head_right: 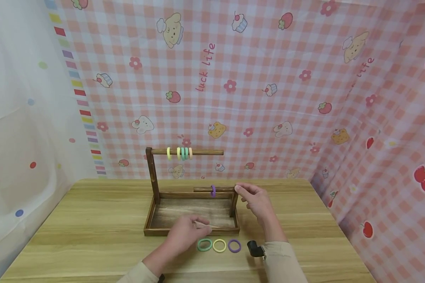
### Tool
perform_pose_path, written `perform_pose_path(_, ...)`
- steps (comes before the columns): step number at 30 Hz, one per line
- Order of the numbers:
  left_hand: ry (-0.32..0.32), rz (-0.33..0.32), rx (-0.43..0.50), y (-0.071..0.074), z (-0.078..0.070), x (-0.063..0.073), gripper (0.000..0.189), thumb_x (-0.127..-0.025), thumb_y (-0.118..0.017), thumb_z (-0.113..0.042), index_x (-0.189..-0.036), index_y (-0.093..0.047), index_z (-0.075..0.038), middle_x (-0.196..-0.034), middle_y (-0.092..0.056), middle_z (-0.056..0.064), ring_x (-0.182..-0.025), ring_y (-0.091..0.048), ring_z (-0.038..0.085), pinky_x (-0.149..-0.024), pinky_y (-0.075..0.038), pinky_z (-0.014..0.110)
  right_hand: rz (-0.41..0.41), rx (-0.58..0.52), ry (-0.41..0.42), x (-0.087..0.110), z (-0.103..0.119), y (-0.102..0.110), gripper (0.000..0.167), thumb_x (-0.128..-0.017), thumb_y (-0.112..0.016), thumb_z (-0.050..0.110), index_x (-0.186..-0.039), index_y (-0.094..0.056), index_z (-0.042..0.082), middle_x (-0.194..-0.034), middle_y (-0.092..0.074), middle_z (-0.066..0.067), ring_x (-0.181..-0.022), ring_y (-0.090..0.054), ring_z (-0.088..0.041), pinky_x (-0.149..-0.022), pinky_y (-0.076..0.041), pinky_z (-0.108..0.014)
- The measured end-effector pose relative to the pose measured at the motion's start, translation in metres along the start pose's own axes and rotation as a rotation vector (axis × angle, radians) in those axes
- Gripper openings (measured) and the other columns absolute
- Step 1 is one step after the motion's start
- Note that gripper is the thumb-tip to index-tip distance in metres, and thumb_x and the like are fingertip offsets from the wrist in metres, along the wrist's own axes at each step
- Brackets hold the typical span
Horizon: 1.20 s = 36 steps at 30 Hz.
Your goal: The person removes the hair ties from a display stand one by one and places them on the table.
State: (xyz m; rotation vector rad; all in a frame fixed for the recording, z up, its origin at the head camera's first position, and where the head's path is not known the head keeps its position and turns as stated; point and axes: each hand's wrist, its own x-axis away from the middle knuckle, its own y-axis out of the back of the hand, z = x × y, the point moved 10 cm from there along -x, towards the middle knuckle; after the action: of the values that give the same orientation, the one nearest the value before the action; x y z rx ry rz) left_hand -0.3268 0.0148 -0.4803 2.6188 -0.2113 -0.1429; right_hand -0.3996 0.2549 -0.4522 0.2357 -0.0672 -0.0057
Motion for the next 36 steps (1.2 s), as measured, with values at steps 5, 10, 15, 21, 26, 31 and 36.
perform_pose_path(5,-0.018,-0.157,0.065,0.015,-0.008,-0.005,0.026,-0.089,-0.087,-0.027,-0.111,-0.082,-0.013,-0.047,-0.046,-0.011,-0.041,-0.038,0.004,-0.039,-0.026,0.016,-0.003,-0.001,-0.005,-0.001,-0.001,0.001,0.048,-0.100,-0.076,0.046,-0.135,-0.073,0.013,-0.107,-0.069,0.013,-0.095,-0.058,-0.012,-0.084,-0.054,-0.033)
perform_pose_path(10,-0.019,-0.233,0.095,0.021,-0.011,-0.007,0.032,-0.089,-0.088,-0.032,-0.117,-0.082,-0.017,-0.047,-0.049,-0.011,-0.041,-0.039,0.004,-0.038,-0.025,0.015,-0.010,-0.009,-0.010,-0.001,-0.002,0.002,0.048,-0.100,-0.076,0.046,-0.134,-0.074,0.013,-0.108,-0.068,0.011,-0.094,-0.058,-0.012,-0.082,-0.054,-0.031)
perform_pose_path(15,-0.040,-0.302,0.099,0.024,-0.016,-0.010,0.033,-0.089,-0.088,-0.034,-0.118,-0.082,-0.020,-0.046,-0.044,-0.012,-0.040,-0.034,0.002,-0.038,-0.022,0.015,-0.006,-0.010,0.001,-0.001,-0.001,0.001,0.049,-0.101,-0.075,0.044,-0.136,-0.072,0.011,-0.107,-0.067,0.012,-0.093,-0.058,-0.011,-0.079,-0.052,-0.029)
perform_pose_path(21,-0.066,-0.357,0.091,0.026,-0.024,-0.014,0.033,-0.088,-0.089,-0.035,-0.117,-0.083,-0.020,-0.047,-0.042,-0.012,-0.040,-0.032,0.002,-0.038,-0.021,0.016,0.000,-0.006,0.007,-0.001,0.000,0.000,0.050,-0.101,-0.075,0.043,-0.138,-0.071,0.010,-0.104,-0.067,0.014,-0.093,-0.057,-0.010,-0.080,-0.052,-0.030)
perform_pose_path(26,-0.052,-0.349,0.114,0.020,-0.027,-0.020,0.034,-0.088,-0.089,-0.034,-0.118,-0.082,-0.021,-0.047,-0.047,-0.011,-0.040,-0.037,0.003,-0.039,-0.023,0.016,-0.013,0.000,0.016,0.001,0.002,0.001,0.048,-0.101,-0.075,0.044,-0.136,-0.073,0.011,-0.109,-0.068,0.010,-0.095,-0.058,-0.013,-0.082,-0.053,-0.031)
perform_pose_path(31,-0.057,-0.382,0.113,0.019,-0.028,-0.024,0.031,-0.089,-0.089,-0.033,-0.117,-0.083,-0.022,-0.047,-0.047,-0.012,-0.039,-0.040,0.002,-0.040,-0.023,0.018,-0.013,-0.003,0.016,-0.001,0.001,0.001,0.050,-0.100,-0.076,0.045,-0.135,-0.073,0.010,-0.111,-0.068,0.008,-0.095,-0.058,-0.013,-0.081,-0.053,-0.031)
perform_pose_path(36,-0.099,-0.445,0.089,0.019,-0.031,-0.028,0.025,-0.088,-0.090,-0.032,-0.111,-0.085,-0.023,-0.048,-0.038,-0.014,-0.042,-0.032,0.000,-0.041,-0.022,0.019,-0.020,-0.004,0.014,-0.001,0.000,0.001,0.049,-0.100,-0.076,0.044,-0.136,-0.073,0.011,-0.110,-0.068,0.007,-0.095,-0.059,-0.013,-0.082,-0.053,-0.031)
